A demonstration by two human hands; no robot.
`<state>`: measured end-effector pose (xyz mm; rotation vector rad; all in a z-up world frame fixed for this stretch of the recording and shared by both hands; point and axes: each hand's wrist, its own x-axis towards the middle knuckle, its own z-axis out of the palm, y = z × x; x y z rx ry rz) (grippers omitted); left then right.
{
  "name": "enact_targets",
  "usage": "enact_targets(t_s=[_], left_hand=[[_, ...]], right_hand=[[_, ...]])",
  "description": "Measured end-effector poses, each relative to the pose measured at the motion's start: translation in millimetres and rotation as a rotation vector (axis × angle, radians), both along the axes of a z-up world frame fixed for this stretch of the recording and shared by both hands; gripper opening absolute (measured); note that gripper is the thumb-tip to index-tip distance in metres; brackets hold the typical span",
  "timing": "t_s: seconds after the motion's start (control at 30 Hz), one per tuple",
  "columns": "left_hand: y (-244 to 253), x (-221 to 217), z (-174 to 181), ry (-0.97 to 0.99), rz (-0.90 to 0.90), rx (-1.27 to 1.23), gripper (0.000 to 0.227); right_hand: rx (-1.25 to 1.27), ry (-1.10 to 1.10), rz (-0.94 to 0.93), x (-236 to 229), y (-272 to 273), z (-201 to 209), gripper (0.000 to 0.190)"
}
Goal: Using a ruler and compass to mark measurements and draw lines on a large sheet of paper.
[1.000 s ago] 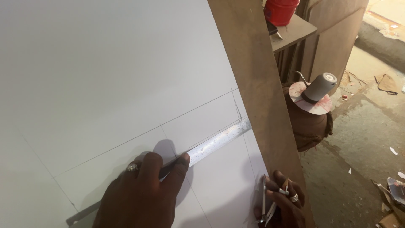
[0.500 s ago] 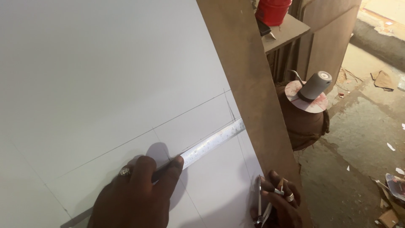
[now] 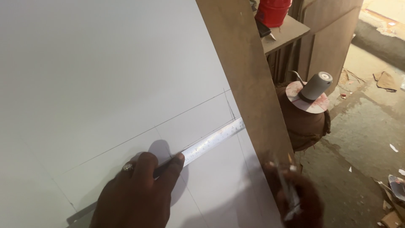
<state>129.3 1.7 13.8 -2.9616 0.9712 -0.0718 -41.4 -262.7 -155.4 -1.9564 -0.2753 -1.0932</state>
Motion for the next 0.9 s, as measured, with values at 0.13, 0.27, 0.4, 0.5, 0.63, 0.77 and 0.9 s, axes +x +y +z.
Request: enact_targets(t_s=[0.13,0.27,0.4,0.5,0.63,0.77,0.9], left_hand=[[0,-1,-2,-0.065,-0.02,-0.039,0.047],[-3,-4,4,-0.122,-0.009,-0.038,0.044],[-7,-5,12,0.001,0.059,0.024,0.049],[-8,-5,16,0.008,0.069,0.023,0.049],[-7,-4,13,0.014,0.069,0.012,0.049],[-5,-3,9,0.036,0.078,0.026,0.048],[-4,-3,6,0.008,0.053,0.018,0.047]], right_hand=[[0.155,0.08,0.162,64,-55,31,0.03],[0.308,0.161,0.33,118,-80,82,0.033],[0.253,0.271,0.305,153,-60,123,0.026],[0.282,0.265,0.305,164,-51,125,0.02],[0.438,0.168,0.329,171,-51,111,0.017],[0.22,0.126,0.18,169,-52,111,0.019],[0.25,0.146,0.164,170,-51,108,0.02]])
